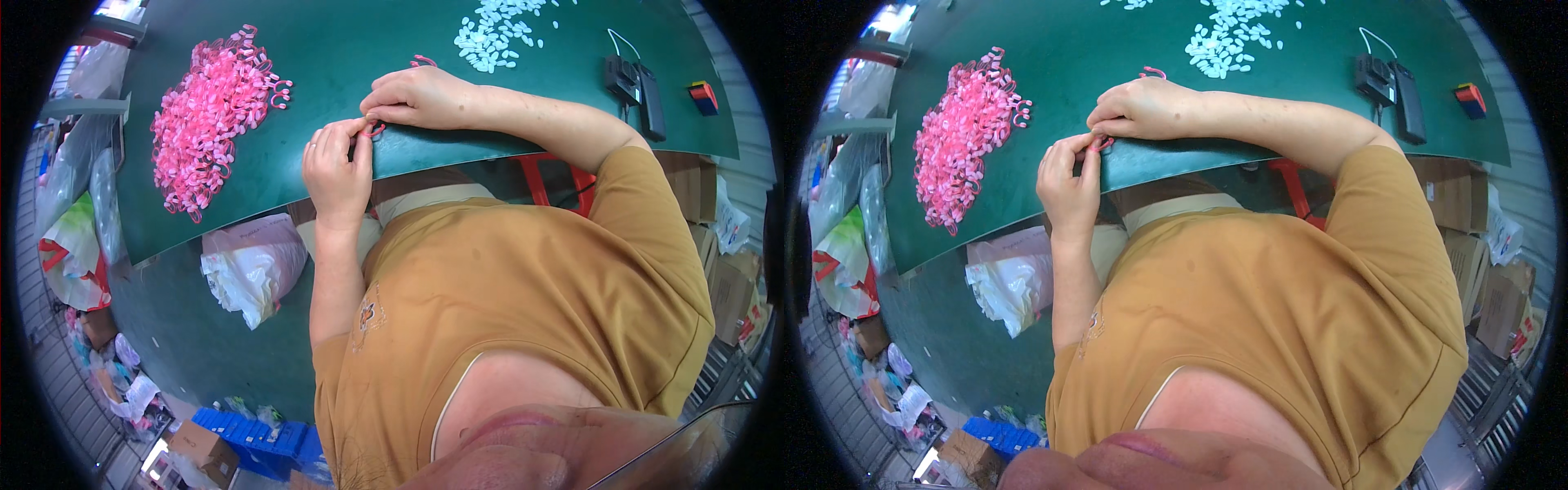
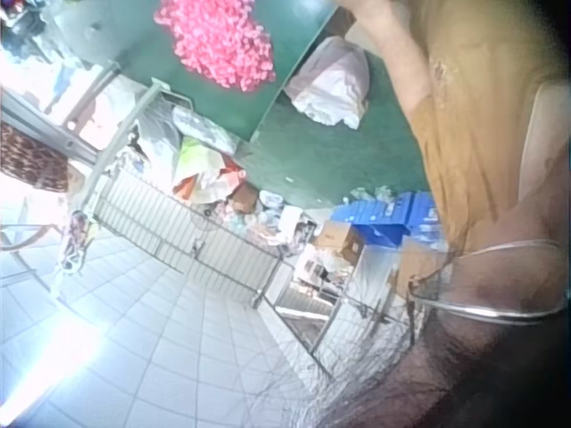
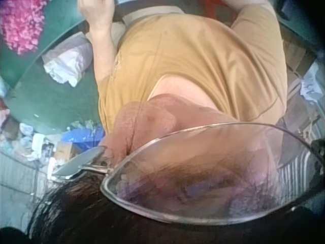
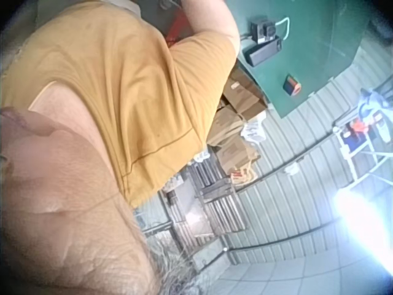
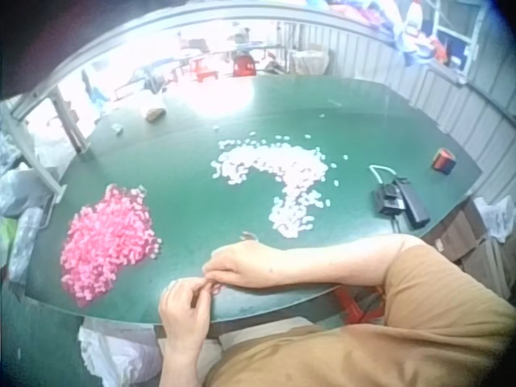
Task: The person assembles toy links by attaching small plastic pieces onto clips by hand, then gathers the assembled links into a plastic bag.
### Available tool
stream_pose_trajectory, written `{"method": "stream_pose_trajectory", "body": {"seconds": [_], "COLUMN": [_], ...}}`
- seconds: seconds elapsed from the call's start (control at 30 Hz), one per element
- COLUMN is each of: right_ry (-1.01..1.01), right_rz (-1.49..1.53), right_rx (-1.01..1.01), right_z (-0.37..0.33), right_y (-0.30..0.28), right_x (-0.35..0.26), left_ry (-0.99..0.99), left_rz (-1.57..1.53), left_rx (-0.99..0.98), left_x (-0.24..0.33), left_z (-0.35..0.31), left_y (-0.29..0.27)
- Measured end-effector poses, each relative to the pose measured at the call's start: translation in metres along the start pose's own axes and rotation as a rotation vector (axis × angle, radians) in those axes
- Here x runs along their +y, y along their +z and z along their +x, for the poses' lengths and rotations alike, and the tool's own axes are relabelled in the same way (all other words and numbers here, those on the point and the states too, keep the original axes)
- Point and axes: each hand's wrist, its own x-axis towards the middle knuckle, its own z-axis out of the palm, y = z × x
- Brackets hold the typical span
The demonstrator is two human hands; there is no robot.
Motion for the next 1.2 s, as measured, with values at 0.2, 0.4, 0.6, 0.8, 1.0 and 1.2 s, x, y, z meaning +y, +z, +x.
{"method": "stream_pose_trajectory", "body": {"seconds": [0.2, 0.4, 0.6, 0.8, 1.0, 1.2], "right_ry": [-0.068, -0.15, -0.129, -0.101, -0.055, -0.057], "right_rz": [-0.134, -0.269, -0.326, -0.154, -0.118, -0.153], "right_rx": [0.005, -0.019, -0.2, -0.129, -0.17, -0.164], "right_z": [-0.004, -0.005, 0.006, 0.012, 0.016, 0.016], "right_y": [-0.001, -0.003, -0.02, -0.033, -0.025, -0.02], "right_x": [-0.001, -0.001, -0.015, 0.002, -0.012, -0.014], "left_ry": [-0.007, 0.017, 0.049, 0.058, 0.052, 0.094], "left_rz": [0.0, 0.004, 0.049, 0.037, 0.055, 0.063], "left_rx": [0.004, 0.014, 0.032, 0.03, 0.027, 0.032], "left_x": [-0.001, -0.001, 0.0, 0.001, -0.002, -0.001], "left_z": [0.0, 0.001, 0.0, 0.0, -0.002, 0.001], "left_y": [0.0, 0.001, 0.0, 0.002, 0.002, 0.001]}}
